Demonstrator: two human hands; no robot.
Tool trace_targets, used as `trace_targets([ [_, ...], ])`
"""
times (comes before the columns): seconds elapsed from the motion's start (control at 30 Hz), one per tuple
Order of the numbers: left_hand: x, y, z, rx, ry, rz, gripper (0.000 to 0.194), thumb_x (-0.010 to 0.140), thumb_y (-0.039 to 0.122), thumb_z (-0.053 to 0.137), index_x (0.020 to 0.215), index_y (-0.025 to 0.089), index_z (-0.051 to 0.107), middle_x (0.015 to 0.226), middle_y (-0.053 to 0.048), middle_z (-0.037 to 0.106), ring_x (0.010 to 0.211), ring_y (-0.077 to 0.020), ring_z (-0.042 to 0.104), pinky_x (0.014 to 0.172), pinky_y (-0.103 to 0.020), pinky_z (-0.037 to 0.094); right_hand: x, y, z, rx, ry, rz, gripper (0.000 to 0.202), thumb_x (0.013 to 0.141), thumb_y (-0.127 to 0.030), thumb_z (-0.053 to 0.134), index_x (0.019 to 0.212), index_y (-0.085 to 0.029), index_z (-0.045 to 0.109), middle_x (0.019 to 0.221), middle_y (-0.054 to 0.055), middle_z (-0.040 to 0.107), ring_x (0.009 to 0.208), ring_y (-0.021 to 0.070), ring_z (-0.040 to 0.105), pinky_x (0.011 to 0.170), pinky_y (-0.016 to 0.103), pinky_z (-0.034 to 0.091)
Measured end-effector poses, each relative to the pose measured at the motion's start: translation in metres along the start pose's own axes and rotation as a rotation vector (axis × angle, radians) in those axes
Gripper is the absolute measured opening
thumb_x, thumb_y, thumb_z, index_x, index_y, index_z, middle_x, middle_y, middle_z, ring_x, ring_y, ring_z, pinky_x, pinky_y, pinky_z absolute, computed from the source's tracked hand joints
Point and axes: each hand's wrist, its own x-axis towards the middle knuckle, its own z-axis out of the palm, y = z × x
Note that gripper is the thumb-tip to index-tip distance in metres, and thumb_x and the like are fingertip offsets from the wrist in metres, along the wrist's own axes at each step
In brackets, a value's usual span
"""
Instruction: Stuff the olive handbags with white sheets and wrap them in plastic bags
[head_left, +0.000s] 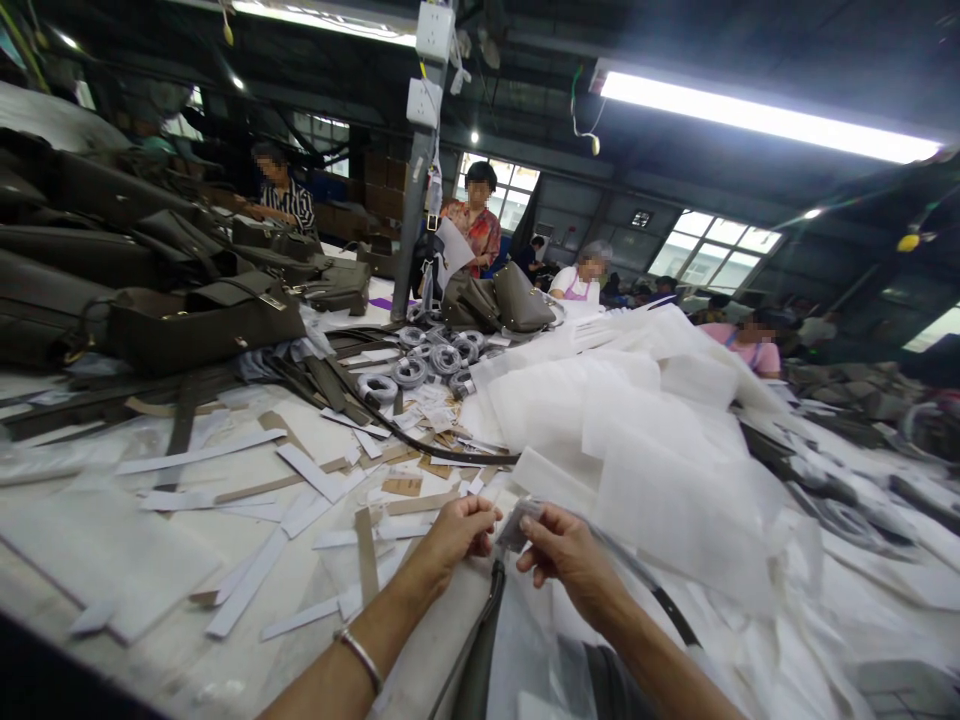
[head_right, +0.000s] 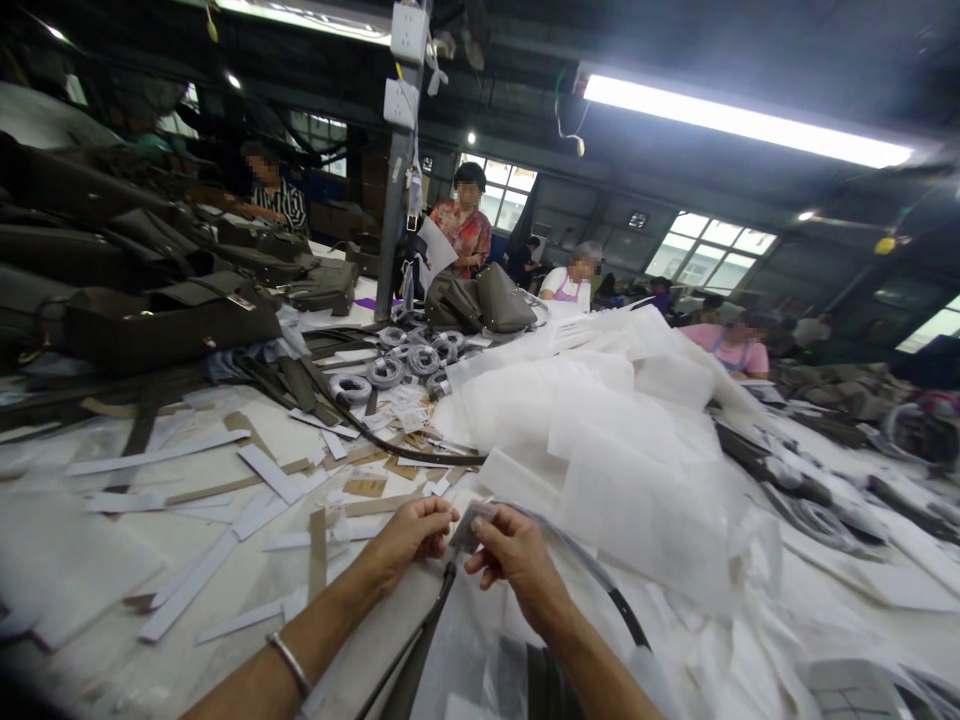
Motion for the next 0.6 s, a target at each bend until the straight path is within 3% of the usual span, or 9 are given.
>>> trace_targets([
  [0.13,0.004,-0.003,-0.001,0.021,0.055,0.026,0.049,0.06,0.059,0.069,0.078,0.016,0.057,0.059,0.006,0.049,0.047,-0.007,0.043,0.05,-0.021,0.035,0.01,0.01,0.013,-0.02,-0.076,0.005,0.051,0.069,-0.065,0.07,0.077,-0.016,0.06,0.052,-0.003,0.057,0.04,0.009,0.05,0.041,0.02,0.038],
  [0.33,0.003,0.001,0.0,0.163,0.149,0.162,0.045,0.073,0.062,0.053,0.07,0.018,0.057,0.053,0.006,0.041,0.048,-0.0104,0.038,0.052,-0.024,0.032,0.025,0.003,0.007,-0.421,-0.127,0.079,0.04,0.067,-0.053,0.066,0.057,-0.021,0.046,0.04,-0.007,0.047,0.035,0.0081,0.041,0.037,0.02,0.033],
  [0.43,-0.004,0.005,0.003,0.28,0.193,0.26,0.031,0.074,0.047,0.061,0.064,0.018,0.059,0.067,0.001,0.051,0.063,-0.0141,0.046,0.062,-0.026,0.038,0.028,0.0,0.01,-0.528,-0.12,0.048,0.027,0.067,-0.037,0.066,0.053,-0.02,0.051,0.039,-0.005,0.048,0.035,0.0094,0.043,0.038,0.022,0.032],
  [0.53,-0.013,0.004,0.007,0.522,0.198,0.457,0.008,0.076,0.024,0.059,0.074,0.021,0.066,0.091,-0.003,0.058,0.083,-0.0177,0.055,0.076,-0.027,0.042,0.028,0.001,0.017,-0.607,-0.074,0.0,0.013,0.067,-0.023,0.061,0.056,-0.019,0.059,0.041,-0.004,0.052,0.038,0.0101,0.047,0.041,0.022,0.034],
  [0.6,-0.018,0.001,0.01,0.706,0.116,0.587,0.019,0.08,0.014,0.051,0.084,0.024,0.067,0.097,-0.004,0.06,0.089,-0.0182,0.058,0.08,-0.027,0.043,0.029,0.005,0.019,-0.633,-0.034,0.003,0.007,0.067,-0.019,0.056,0.061,-0.019,0.059,0.041,-0.004,0.052,0.036,0.0113,0.05,0.039,0.021,0.035],
])
